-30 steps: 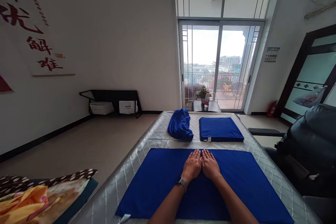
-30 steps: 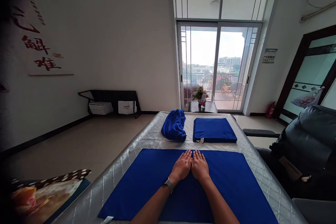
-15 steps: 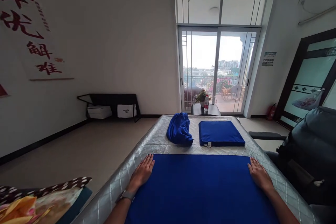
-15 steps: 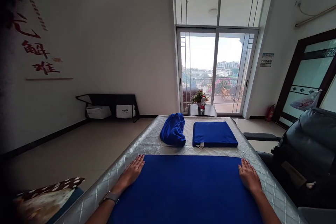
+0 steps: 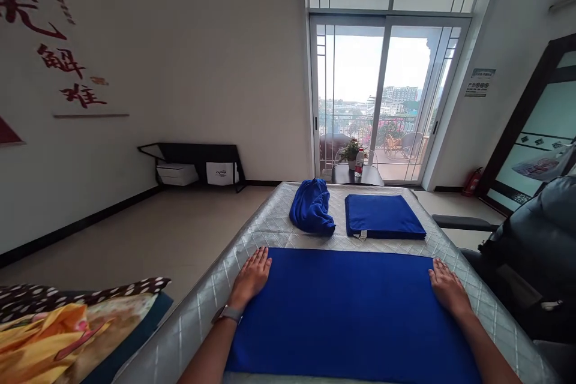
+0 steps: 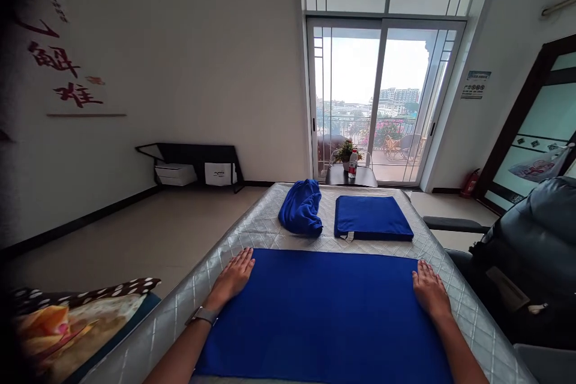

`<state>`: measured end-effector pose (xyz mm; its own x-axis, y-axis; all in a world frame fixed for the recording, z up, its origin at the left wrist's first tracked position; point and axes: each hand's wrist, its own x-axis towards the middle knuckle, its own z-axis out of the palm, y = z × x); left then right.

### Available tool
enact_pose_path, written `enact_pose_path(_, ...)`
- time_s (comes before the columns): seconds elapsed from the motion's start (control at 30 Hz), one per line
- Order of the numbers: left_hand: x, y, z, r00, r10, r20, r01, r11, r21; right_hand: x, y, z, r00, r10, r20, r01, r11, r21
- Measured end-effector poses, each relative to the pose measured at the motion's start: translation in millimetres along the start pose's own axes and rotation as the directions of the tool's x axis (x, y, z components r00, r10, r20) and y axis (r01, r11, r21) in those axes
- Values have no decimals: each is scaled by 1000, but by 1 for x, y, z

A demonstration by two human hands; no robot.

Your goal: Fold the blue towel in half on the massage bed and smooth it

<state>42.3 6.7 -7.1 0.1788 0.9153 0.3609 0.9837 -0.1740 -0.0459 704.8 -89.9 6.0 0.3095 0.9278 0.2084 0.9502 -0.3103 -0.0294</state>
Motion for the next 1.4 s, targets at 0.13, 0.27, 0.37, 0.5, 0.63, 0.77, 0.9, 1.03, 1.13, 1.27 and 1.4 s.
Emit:
enact_pose_path(0.13,4,18,-37,998,-42,-48,40,998,-42,-14,-20,-31,996,-39,-79,38,999,-10)
enact_pose_path(0.27,5,81,-73,995,58,-85,-70,987,-146,-42,-87,-61,984,-165,-74,169,984,57)
enact_pose_path(0.37,-5,167,-83,968,233,-95,-249,942,-226,-68,-166,-73,940,-342,5,334,922,197)
enact_pose_path(0.5,-27,259,-66,932,348,-106,-363,888,-282,-96,-239,-69,880,-469,75,432,856,284)
enact_pose_path(0.63,-37,275,-49,939,343,-40,-338,888,-312,-103,-247,-55,875,-472,104,430,858,280)
enact_pose_path(0.77,-36,268,-53,936,353,-16,-340,888,-310,-103,-242,-54,872,-480,93,437,850,292)
enact_pose_path(0.9,-37,271,-63,931,365,9,-348,893,-286,-107,-244,-64,887,-453,86,407,857,317)
enact_pose_path(1.03,-44,241,-64,936,351,30,-338,918,-208,-107,-207,-69,896,-436,89,396,872,288)
enact_pose_path(1.13,-62,172,-55,953,303,28,-299,949,-100,-105,-135,-62,924,-369,105,337,911,237)
enact_pose_path(1.27,-105,48,-32,968,249,-45,-246,968,53,-106,-18,-40,980,-189,62,177,972,156)
enact_pose_path(1.4,-140,-27,-22,953,282,-110,-270,957,110,-108,44,-26,990,-143,15,140,982,123)
